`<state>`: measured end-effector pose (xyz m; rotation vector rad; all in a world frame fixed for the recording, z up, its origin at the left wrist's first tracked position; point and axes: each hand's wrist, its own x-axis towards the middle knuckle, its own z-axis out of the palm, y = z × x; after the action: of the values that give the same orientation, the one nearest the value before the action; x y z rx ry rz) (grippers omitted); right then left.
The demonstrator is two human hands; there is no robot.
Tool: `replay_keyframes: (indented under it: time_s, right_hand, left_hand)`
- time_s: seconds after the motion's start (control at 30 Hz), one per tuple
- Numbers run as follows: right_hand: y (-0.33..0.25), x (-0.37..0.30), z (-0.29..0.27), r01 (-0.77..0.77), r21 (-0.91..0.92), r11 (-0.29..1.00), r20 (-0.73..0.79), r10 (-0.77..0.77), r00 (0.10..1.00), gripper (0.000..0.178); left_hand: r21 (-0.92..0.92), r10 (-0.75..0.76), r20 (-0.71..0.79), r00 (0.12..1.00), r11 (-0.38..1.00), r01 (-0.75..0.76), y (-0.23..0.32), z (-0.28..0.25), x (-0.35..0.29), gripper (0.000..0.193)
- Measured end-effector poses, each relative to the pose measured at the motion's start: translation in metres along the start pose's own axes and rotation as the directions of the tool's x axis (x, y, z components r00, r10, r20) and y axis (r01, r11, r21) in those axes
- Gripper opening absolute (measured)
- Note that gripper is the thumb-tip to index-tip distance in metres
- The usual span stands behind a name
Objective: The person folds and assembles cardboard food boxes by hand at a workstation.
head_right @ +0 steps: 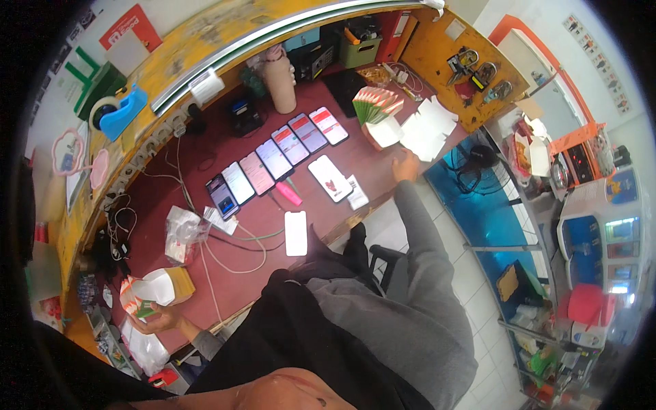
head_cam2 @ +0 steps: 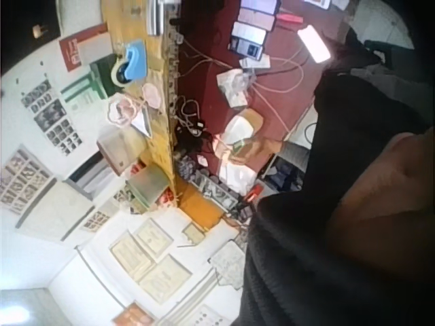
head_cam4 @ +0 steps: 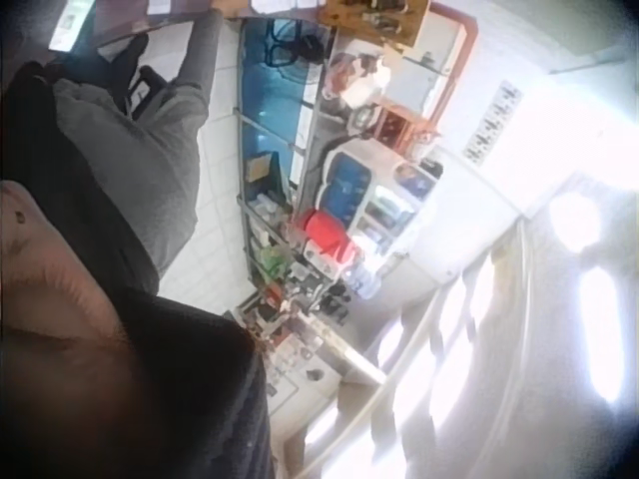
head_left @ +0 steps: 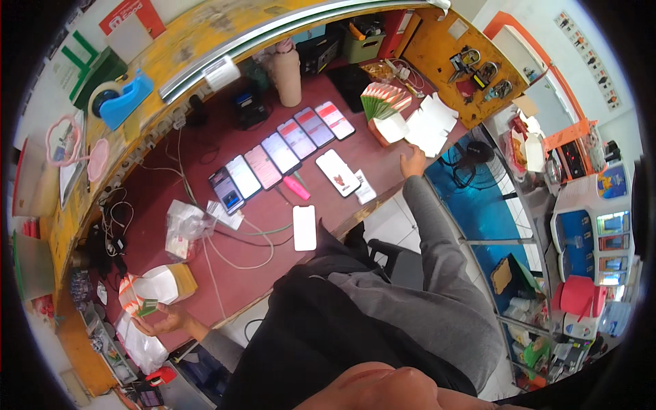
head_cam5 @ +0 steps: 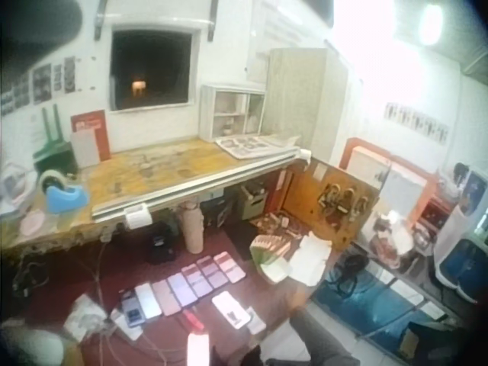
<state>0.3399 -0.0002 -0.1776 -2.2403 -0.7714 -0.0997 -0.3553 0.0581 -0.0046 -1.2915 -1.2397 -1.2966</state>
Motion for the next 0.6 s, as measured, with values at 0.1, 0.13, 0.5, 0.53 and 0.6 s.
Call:
replay_keyframes:
  time_s: [0.1, 0.13, 0.5, 0.53, 0.6]
  right_hand:
    - [0.041, 0.048, 0.002, -0.003, -0.348, 0.937, 0.106, 0.042, 0.993, 0.055]
    - [0.052, 0.059, 0.002, 0.047, -0.298, 0.953, 0.088, -0.022, 0.996, 0.055]
    - [0.113, 0.152, -0.007, 0.561, -0.382, 0.735, 0.647, -0.221, 0.73, 0.053]
    - [0.117, 0.158, -0.01, 0.586, -0.32, 0.744, 0.677, -0.253, 0.691, 0.046]
    - [0.121, 0.167, -0.015, 0.615, -0.257, 0.745, 0.703, -0.293, 0.648, 0.04]
  left_hand:
    - [-0.104, -0.014, 0.008, 1.0, 0.994, 0.015, 0.061, 0.012, 0.005, 0.059]
    - [-0.114, -0.006, 0.066, 0.998, 0.993, 0.014, 0.081, 0.016, 0.005, 0.058]
    - [-0.322, -0.098, 0.238, 0.966, 0.931, 0.174, 0.247, 0.034, -0.015, 0.057]
    - [-0.375, -0.161, 0.255, 0.954, 0.892, 0.251, 0.257, 0.032, -0.022, 0.055]
    - [-0.384, -0.238, 0.283, 0.929, 0.86, 0.337, 0.272, 0.026, -0.035, 0.052]
